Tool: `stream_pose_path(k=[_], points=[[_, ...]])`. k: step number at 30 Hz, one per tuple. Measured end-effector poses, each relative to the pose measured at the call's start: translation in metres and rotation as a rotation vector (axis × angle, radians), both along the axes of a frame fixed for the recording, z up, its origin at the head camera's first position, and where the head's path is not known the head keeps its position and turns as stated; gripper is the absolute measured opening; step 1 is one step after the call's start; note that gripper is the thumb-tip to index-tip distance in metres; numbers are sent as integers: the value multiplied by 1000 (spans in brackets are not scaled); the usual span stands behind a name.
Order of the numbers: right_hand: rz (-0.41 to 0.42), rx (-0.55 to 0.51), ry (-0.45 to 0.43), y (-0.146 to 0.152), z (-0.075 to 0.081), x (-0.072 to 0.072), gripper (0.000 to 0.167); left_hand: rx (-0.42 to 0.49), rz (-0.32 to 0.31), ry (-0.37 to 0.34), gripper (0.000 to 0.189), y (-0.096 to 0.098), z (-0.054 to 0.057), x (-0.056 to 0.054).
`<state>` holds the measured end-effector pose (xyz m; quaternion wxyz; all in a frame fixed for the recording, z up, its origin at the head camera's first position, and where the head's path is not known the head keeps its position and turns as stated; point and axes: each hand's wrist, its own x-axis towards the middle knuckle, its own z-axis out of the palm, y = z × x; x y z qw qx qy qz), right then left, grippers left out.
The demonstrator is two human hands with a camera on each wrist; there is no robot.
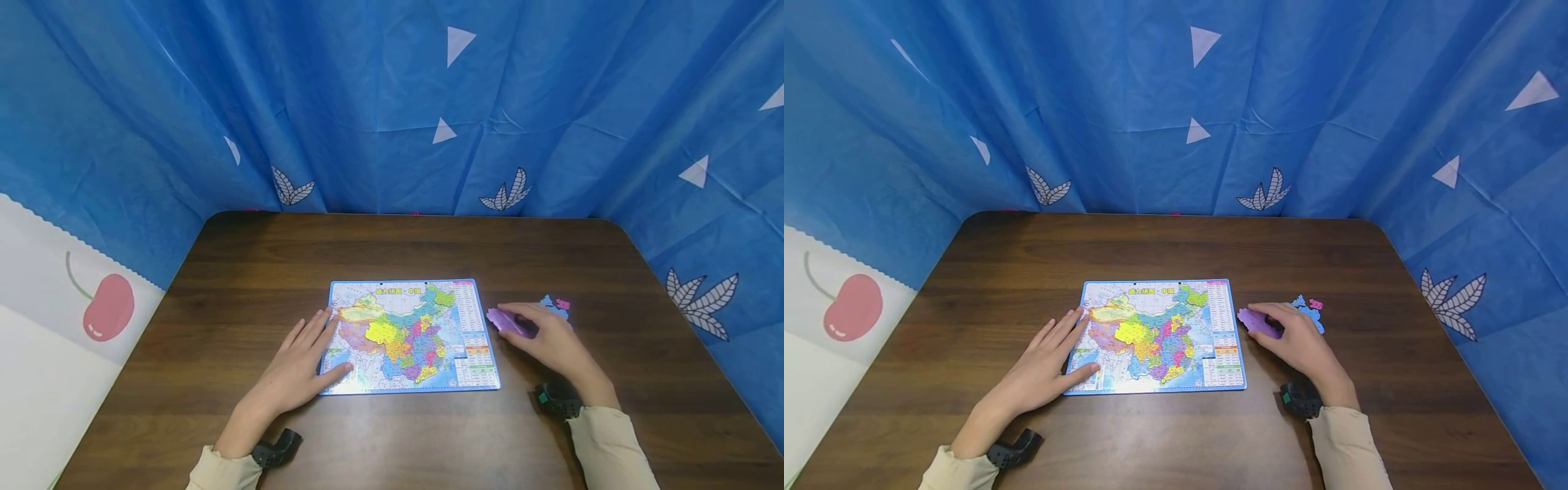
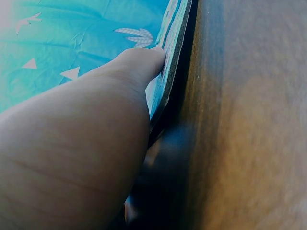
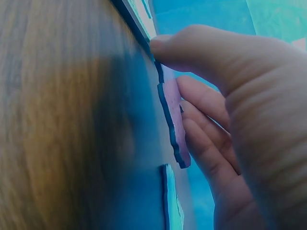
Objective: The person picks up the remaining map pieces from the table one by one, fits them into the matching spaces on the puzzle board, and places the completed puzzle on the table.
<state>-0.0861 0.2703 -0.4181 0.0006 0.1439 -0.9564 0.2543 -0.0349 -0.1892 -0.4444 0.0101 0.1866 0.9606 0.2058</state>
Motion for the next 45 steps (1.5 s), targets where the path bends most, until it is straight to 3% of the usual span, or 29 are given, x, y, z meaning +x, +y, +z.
stream_pose_path(k=[16,24,33,45], points=[[64,-5,58,-14,8,-6,49,-5,-2,-11,94,0,-1,0],[77,-28,54,-19,12,-10,49,-5,9,-50,95,-1,0,0],[109,-41,97,-30,18,-13,48,-2,2,-9,93,1,0,-1],[149,-67,98,-54,22,-16,48,-4,1,-9,93,1,0,0]])
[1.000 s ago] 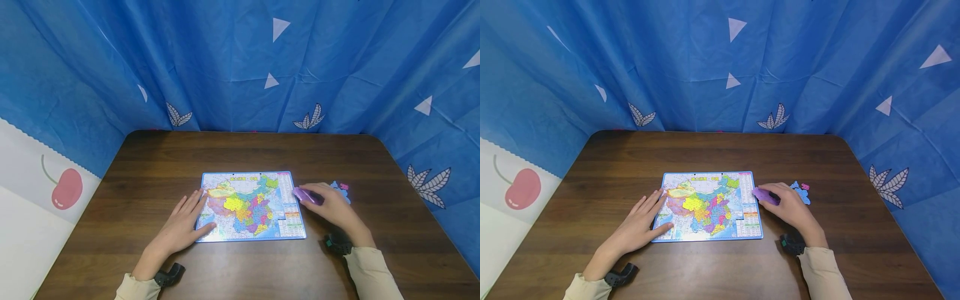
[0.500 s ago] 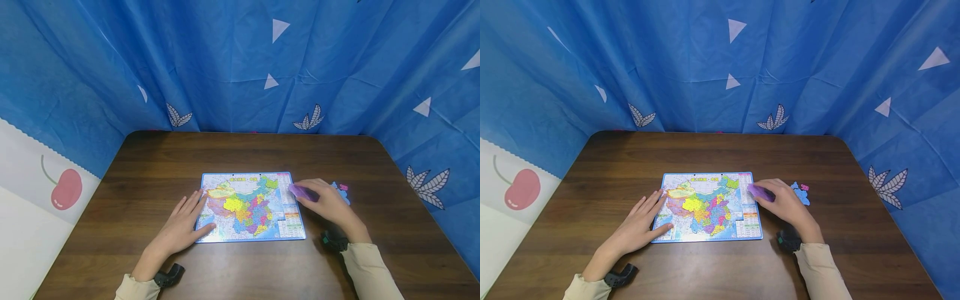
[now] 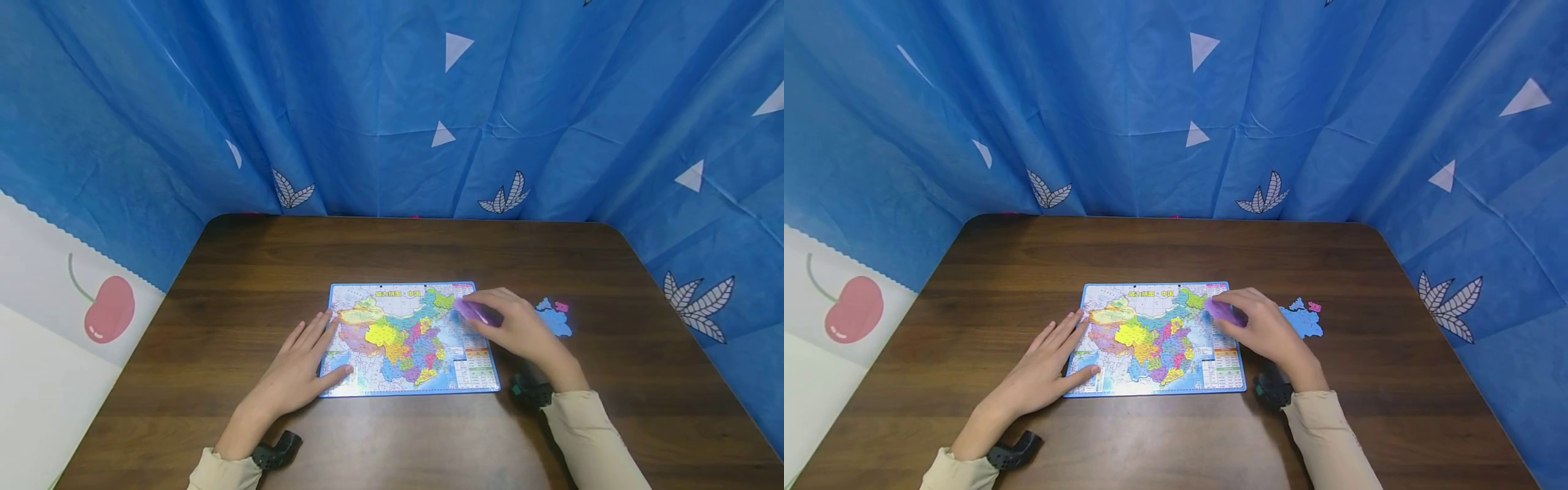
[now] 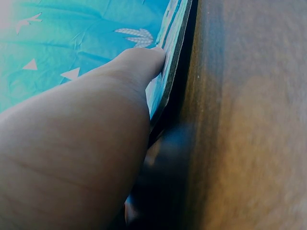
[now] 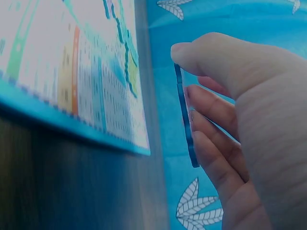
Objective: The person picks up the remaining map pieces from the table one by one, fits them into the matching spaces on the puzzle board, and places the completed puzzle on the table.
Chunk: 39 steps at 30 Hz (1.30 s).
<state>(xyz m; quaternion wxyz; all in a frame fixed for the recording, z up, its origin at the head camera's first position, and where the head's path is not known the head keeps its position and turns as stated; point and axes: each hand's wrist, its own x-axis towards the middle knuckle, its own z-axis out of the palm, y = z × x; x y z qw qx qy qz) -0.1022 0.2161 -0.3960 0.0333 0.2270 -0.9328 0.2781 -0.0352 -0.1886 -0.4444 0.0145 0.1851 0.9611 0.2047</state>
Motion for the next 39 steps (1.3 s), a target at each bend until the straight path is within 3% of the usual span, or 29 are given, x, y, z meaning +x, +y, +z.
stream_pose_path(k=[22,39], points=[[111,-37,36,-36,4,-4,46,1,1,-7,93,0,1,0],[145,-31,59,-60,7,-7,44,14,6,-6,93,0,1,1]])
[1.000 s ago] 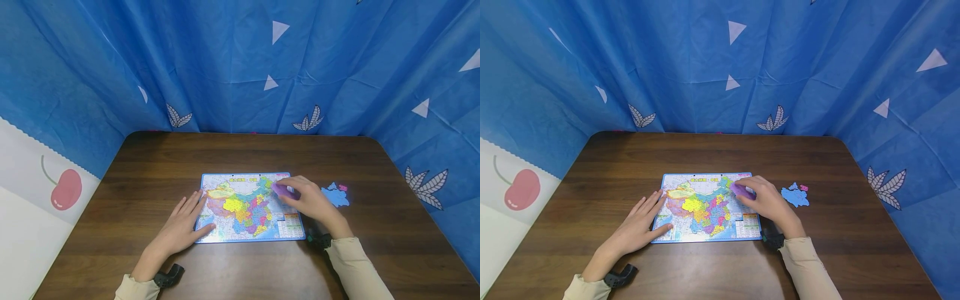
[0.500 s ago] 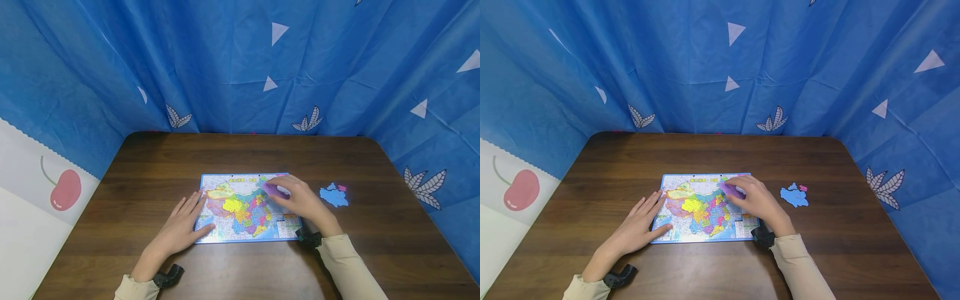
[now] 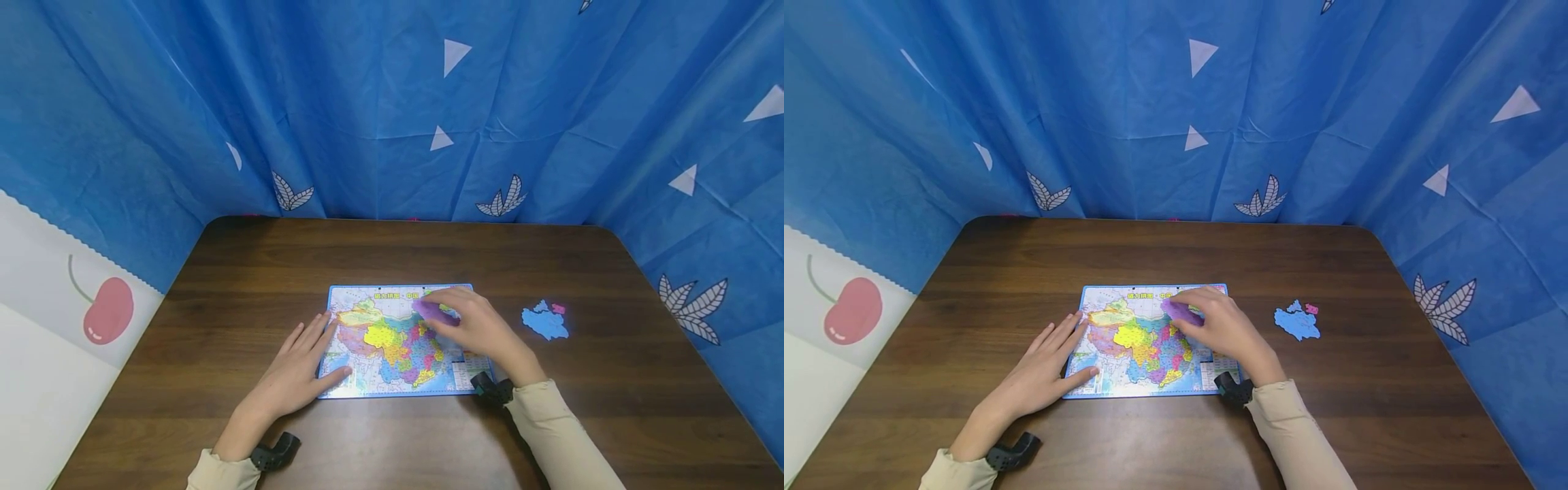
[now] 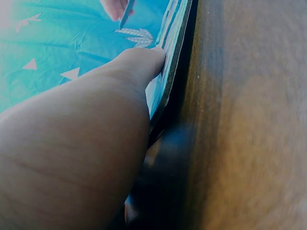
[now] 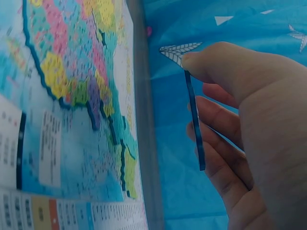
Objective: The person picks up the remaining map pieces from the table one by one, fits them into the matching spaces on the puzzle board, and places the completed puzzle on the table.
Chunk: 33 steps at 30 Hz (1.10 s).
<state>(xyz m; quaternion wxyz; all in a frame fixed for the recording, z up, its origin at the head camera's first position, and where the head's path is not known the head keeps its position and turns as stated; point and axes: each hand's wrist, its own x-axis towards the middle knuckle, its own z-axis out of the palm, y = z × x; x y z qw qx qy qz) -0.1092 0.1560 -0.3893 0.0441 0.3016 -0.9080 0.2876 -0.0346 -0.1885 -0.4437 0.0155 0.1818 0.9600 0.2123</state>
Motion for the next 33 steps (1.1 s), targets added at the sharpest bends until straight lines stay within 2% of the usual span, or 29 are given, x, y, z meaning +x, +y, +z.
stream_pose_path(k=[10,19,24,33], points=[[28,-3,-6,-15,2,0,45,-15,4,-16,95,-1,0,0],[74,-19,3,-28,2,0,41,-10,-2,7,93,0,0,0],[73,-8,-10,-33,0,0,40,0,-13,16,93,0,0,0],[101,-14,16,-46,-2,1,41,-9,-14,6,94,-1,-1,0]])
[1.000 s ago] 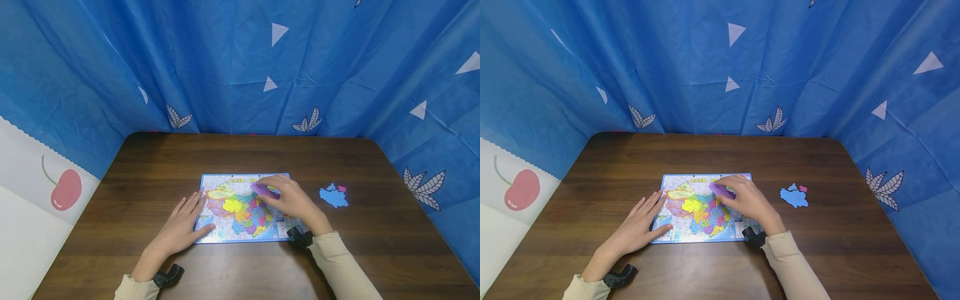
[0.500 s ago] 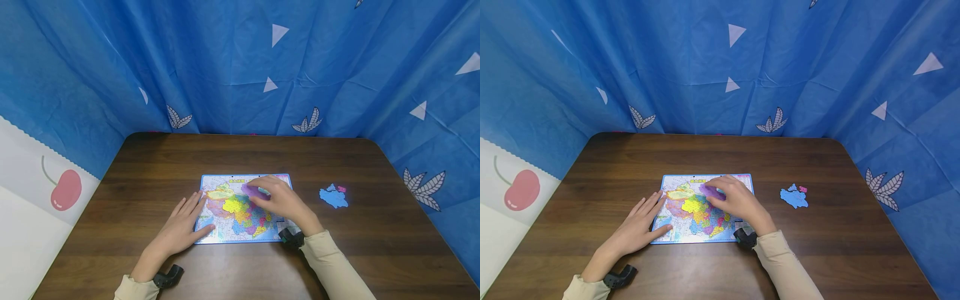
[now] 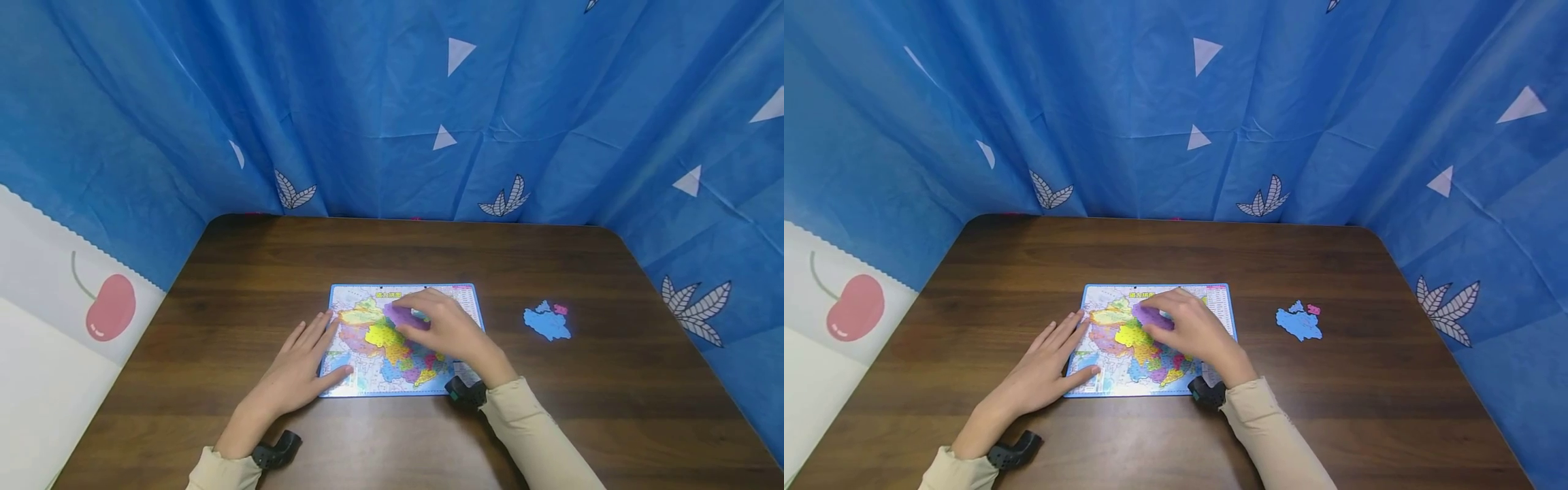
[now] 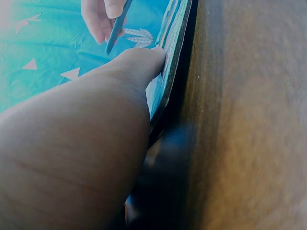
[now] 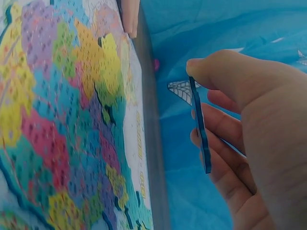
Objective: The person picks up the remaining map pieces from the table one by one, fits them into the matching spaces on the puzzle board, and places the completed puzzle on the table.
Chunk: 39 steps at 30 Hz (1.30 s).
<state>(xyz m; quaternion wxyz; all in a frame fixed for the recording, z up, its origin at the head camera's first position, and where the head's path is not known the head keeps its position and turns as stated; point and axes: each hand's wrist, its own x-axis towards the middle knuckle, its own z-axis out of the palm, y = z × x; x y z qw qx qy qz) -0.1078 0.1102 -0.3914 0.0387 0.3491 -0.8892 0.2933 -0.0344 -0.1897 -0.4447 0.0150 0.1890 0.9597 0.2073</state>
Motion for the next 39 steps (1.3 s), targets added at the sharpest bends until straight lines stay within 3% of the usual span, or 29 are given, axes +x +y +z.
stream_pose_path(k=[12,23,32,39], points=[[9,22,30,-16,-6,3,39,7,-2,9,92,0,2,0],[6,36,1,-32,-9,7,39,3,-8,14,91,0,2,1],[46,29,29,-44,-17,7,40,1,-12,16,91,0,2,2],[37,42,-10,-51,-21,8,41,0,-14,12,92,0,1,0]])
